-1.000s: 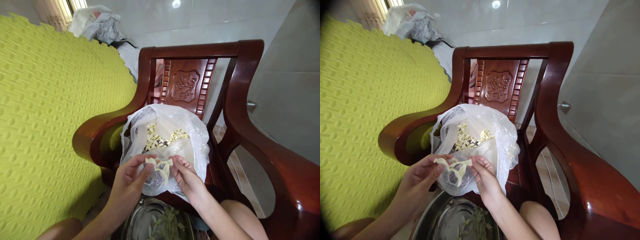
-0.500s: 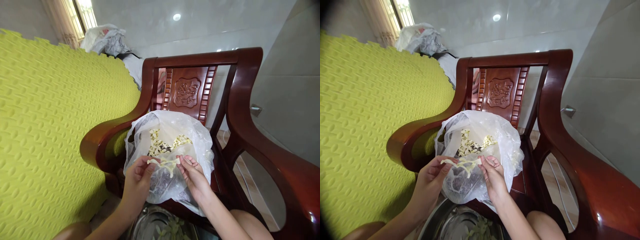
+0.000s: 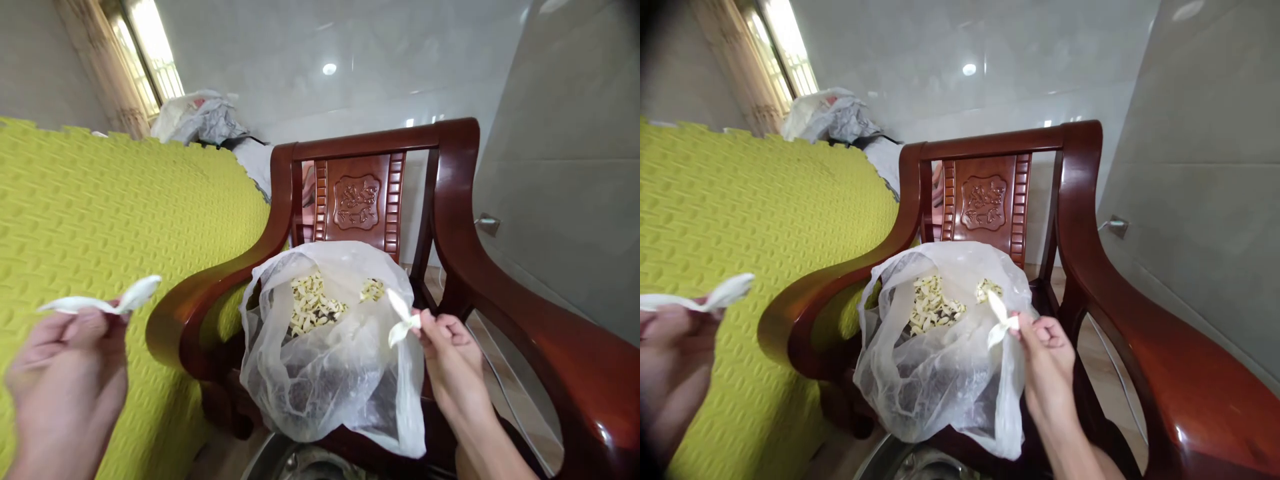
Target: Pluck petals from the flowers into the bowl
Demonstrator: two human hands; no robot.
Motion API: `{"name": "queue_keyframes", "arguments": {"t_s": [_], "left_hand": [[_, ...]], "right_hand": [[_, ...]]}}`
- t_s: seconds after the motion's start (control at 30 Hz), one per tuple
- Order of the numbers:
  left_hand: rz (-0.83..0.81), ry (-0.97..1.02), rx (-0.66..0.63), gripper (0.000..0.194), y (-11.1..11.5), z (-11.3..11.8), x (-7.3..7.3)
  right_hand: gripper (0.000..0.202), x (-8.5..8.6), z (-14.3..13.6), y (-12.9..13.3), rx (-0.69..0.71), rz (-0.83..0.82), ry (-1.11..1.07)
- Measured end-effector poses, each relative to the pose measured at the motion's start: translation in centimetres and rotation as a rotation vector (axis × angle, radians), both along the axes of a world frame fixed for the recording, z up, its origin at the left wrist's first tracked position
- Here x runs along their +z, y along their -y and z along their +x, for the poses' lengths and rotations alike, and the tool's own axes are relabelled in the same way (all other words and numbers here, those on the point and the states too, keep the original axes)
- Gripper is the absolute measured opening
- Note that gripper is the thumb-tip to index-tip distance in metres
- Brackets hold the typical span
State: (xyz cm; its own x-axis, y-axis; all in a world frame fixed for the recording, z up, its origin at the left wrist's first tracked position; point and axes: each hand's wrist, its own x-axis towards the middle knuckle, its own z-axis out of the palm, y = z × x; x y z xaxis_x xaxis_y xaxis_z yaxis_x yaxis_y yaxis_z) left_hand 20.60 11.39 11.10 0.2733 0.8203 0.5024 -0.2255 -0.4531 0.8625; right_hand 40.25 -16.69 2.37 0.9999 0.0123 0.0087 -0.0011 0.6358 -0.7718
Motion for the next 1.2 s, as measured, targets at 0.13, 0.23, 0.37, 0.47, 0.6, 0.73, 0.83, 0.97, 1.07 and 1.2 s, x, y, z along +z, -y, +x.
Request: {"name": "queue_keyframes", "arguments": {"t_s": [0.13,0.23,0.37,0.47,0.6,0.73,0.83,0.97,1.07,1.2], "left_hand": [[-0.292,-0.051,-0.22,0.024,0.7,0.7,-2.4],[-0.31,-0.171,-0.332,0.023,3.4,1.9,-3.6],[-0.301,-0.237,-0.457,0.021,5.3,2.8,-2.9],[-0.239,-0.25,-0.559,0.019,5.4,3.4,-2.2],[-0.179,-0.258,-0.649,0.017,5.8,4.6,-2.0],[-0.197,-0.316,-0.69,0.019,7.1,4.8,-3.4],[-0.172,-0.389,-0.708,0.019,8.0,4.4,-4.5],[-0.079,-0.446,-0.728,0.022,8.6,4.1,-4.9],[0.009,-0.449,-0.722,0.023,8.8,4.3,-5.0],[0.405,-0.404,-0.741,0.016,8.4,4.4,-5.4]], "right_hand": [[0.039,-0.3,-2.0,-1.6,0.308,-0.197,0.066],[0.034,-0.8,-2.9,-2.5,0.329,-0.283,0.096],[0.029,0.4,-3.1,-3.4,0.454,-0.358,0.223],[0.028,2.5,-3.3,-5.4,0.598,-0.379,0.344],[0.033,4.3,-3.9,-7.7,0.692,-0.471,0.475],[0.03,3.2,-5.1,-7.5,0.741,-0.557,0.531],[0.025,1.8,-5.7,-7.2,0.722,-0.533,0.472],[0.022,0.5,-5.8,-7.6,0.674,-0.436,0.351],[0.02,0.5,-5.8,-7.5,0.649,-0.381,0.312],[0.025,1.3,-5.8,-6.8,0.742,-0.244,0.155]]}}
